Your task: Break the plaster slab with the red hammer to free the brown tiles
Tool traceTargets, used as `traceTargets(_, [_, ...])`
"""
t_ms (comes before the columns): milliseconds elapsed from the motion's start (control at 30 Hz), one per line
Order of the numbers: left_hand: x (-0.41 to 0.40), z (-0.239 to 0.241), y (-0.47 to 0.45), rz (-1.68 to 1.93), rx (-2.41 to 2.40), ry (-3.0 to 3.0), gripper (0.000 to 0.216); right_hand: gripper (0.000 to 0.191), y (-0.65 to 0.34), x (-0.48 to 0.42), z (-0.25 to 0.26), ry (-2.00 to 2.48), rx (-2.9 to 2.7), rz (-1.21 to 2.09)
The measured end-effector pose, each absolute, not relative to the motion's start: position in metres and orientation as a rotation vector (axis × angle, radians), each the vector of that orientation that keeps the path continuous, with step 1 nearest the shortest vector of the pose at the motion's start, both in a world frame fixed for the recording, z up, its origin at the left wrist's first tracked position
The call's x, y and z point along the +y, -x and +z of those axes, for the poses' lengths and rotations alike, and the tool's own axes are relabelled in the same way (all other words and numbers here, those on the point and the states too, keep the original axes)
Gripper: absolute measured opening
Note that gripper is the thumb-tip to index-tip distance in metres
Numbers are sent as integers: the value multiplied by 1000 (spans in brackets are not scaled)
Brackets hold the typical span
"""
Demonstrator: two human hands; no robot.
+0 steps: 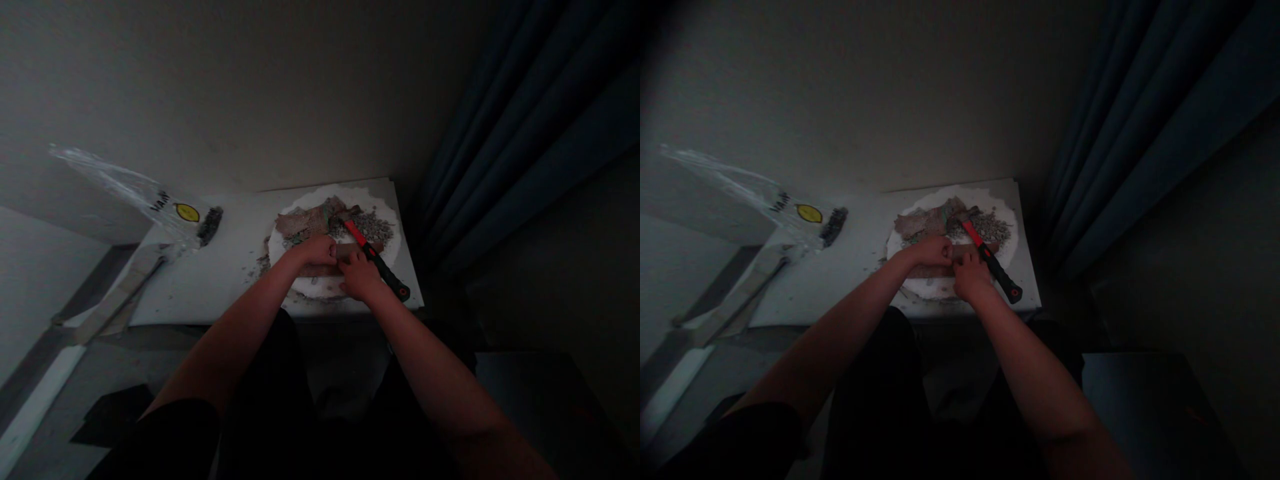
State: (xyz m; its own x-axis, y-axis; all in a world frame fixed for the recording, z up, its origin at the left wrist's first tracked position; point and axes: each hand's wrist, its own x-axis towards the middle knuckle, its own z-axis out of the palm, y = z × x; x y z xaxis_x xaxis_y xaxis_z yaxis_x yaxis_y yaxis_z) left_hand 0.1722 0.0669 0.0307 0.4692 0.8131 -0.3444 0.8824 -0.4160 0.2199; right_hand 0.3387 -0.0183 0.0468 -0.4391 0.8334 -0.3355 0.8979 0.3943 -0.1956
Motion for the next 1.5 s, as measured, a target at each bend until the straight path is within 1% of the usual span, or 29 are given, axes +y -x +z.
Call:
traceTargets(333, [71, 35, -178, -348, 1438, -2354, 17, 56, -339, -18, 46, -1550, 2479, -518])
traceTargets(500, [71, 35, -179, -349, 1444, -2347, 13, 53, -338, -18, 47, -1548, 2480, -514])
traceTargets(933, [78, 29, -167, -291, 1332, -2305, 14, 60, -338, -18, 48, -1548, 2440, -537])
traceTargets(1067, [84, 30, -168, -353, 1278, -2277, 16, 63, -339, -18, 48, -1547, 2443, -531])
traceTargets(1300, [92, 35, -175, -501, 1323, -2227, 20, 61, -339, -19, 44, -1549, 2470, -527])
traceTargets(1500, [97, 35, -176, -564, 1326, -2174, 16, 62, -339, -19, 45, -1538, 2461, -524])
